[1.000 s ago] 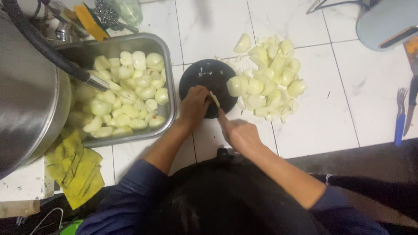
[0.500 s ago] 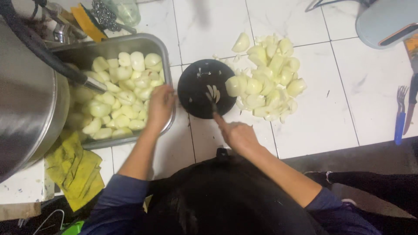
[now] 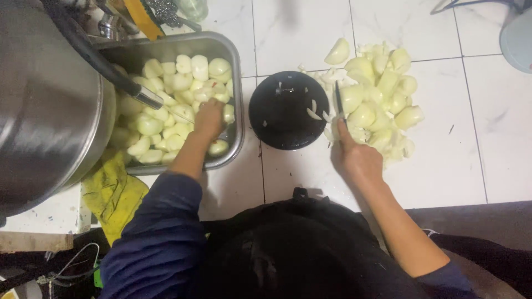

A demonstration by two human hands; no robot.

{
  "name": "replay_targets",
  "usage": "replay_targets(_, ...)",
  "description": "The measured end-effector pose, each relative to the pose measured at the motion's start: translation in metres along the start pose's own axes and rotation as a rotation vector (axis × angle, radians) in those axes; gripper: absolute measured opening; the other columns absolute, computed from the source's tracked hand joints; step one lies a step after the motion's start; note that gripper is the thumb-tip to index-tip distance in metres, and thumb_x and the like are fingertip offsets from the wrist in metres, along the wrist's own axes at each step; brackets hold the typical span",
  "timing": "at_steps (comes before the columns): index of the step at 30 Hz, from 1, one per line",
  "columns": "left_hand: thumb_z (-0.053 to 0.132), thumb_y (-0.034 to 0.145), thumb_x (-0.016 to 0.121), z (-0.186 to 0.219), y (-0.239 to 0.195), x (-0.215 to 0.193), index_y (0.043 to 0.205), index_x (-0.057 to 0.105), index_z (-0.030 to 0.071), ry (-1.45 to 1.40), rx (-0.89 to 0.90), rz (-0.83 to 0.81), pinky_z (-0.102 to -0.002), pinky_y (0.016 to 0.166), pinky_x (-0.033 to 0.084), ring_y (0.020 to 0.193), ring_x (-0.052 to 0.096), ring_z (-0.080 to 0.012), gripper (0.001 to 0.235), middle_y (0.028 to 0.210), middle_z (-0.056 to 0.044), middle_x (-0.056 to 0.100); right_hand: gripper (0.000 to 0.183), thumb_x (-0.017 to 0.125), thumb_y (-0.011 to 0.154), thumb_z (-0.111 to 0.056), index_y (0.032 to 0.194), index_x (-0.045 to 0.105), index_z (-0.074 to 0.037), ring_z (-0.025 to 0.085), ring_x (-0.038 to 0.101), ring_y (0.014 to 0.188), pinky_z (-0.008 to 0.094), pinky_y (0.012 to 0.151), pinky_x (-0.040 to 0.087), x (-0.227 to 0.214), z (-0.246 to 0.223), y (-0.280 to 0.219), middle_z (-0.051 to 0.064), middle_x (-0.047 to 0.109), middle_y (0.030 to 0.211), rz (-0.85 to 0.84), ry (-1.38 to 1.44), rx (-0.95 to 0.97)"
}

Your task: Chopping peeled onions on a cutting board using a knife.

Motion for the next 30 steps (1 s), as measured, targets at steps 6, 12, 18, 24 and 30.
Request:
replay_targets(6,0.012,0.092,0.054,0.006,0.014,0.048,0.117,0.066,0.012,0.096,-0.008,-0.111,-0.052,0.089,0.054,0.112,0.062,-0.0390,0.027,0.122,-0.016,0.062,0.063,0.062,0.094,-0.021,0.155,0.046,-0.020,0.040,0.063,0.054,0.051,0.056,0.050,-0.016,0.003,-0.013,0.020,0.064,0.060,-0.051,0.165,-0.001)
replay_targets(12,0.036,0.102,0.060,-0.033,0.011,0.083,0.118,0.063,0.003,0.134,-0.244,-0.163,-0.053,0.094,0.051,0.115,0.063,-0.0385,0.038,0.123,-0.020,0.067,0.061,0.060,0.097,-0.020,0.156,0.045,-0.021,0.041,0.064,0.057,0.051,0.057,0.050,-0.045,-0.003,-0.030,0.019,0.067,0.069,-0.005,0.362,-0.029)
replay_targets(18,0.019,0.078,0.086,-0.049,-0.049,-0.032,0.134,0.060,0.002,-0.628,-0.305,-0.052,-0.038,0.079,0.057,0.108,0.064,-0.0264,0.064,0.126,-0.016,0.062,0.064,0.059,0.097,-0.023,0.158,0.039,-0.020,0.041,0.065,0.058,0.051,0.058,0.050,-0.049,-0.007,-0.040,0.018,0.068,0.069,-0.053,0.428,0.019)
replay_targets(24,0.022,0.083,0.077,-0.103,-0.108,-0.061,0.143,0.056,0.004,-1.278,-0.356,-0.063,-0.038,0.085,0.057,0.104,0.071,-0.0281,0.066,0.125,-0.017,0.068,0.064,0.058,0.099,-0.029,0.158,0.034,-0.018,0.039,0.066,0.059,0.049,0.057,0.055,-0.026,-0.032,-0.035,0.019,0.069,0.075,-0.095,0.355,-0.099)
replay_targets(30,0.028,0.072,0.089,0.006,-0.105,-0.104,0.136,0.051,-0.004,-0.241,-0.150,0.049,-0.051,0.096,0.047,0.116,0.058,-0.0477,0.081,0.127,-0.031,0.060,0.056,0.049,0.103,-0.025,0.158,0.039,-0.021,0.039,0.067,0.057,0.047,0.057,0.054,-0.024,-0.027,-0.013,0.018,0.068,0.065,-0.229,0.144,0.103)
Point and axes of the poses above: each hand's wrist, its own y-axis towards the middle knuckle, its own x-axis out of the palm, z = x × y, the point moved 9 cm from there along y, towards the middle knuckle
